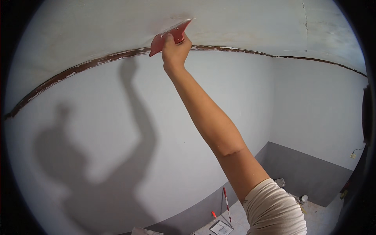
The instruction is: The person applies putty to the ceiling using putty knives, adds more paste onto a spatula from a plastic bag, and spreads the paste across the ceiling.
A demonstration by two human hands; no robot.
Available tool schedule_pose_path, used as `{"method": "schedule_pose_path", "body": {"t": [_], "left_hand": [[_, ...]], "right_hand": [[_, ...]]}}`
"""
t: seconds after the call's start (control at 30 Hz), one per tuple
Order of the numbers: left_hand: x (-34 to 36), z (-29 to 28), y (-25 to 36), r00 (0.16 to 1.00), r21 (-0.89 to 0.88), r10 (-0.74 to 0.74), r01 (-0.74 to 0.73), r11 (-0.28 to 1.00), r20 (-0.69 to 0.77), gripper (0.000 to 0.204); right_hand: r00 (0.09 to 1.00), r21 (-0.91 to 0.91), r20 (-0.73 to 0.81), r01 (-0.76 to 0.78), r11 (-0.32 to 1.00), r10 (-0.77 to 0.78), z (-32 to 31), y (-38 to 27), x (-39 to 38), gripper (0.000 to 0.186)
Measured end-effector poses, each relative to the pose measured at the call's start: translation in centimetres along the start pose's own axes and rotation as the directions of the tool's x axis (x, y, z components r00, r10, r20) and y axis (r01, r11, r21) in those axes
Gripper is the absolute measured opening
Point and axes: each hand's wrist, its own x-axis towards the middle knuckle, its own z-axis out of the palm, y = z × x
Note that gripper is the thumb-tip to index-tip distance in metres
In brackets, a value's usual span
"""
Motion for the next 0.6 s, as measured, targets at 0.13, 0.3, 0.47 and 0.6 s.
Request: {"method": "schedule_pose_path", "body": {"t": [0.13, 0.3, 0.47, 0.6], "left_hand": [[-0.5, 0.5, -1.2, 0.994, 0.043, 0.087, -0.084, 0.996, -0.073, 0.057], [-2.2, 1.2, -1.8, 0.997, 0.051, 0.065, -0.062, 0.997, -0.050, 0.057], [-2.8, 0.6, -2.5, 0.999, 0.066, 0.033, -0.032, 0.997, -0.024, 0.058], [-3.0, 0.5, -2.2, 0.999, 0.071, -0.014, 0.011, 0.997, 0.038, 0.059]], "right_hand": [[0.989, -0.057, 0.118, 0.092, 0.994, -0.084, 0.3, -1.0, -2.5, 0.015], [0.989, 0.042, -0.146, 0.045, 0.998, -0.039, -1.4, 1.0, -2.0, 0.020], [0.969, 0.087, -0.217, -0.098, 0.991, 0.115, -2.5, 0.6, 1.1, 0.028], [0.988, 0.047, -0.118, -0.096, 0.994, 0.101, -0.6, -0.5, 2.1, 0.015]]}}
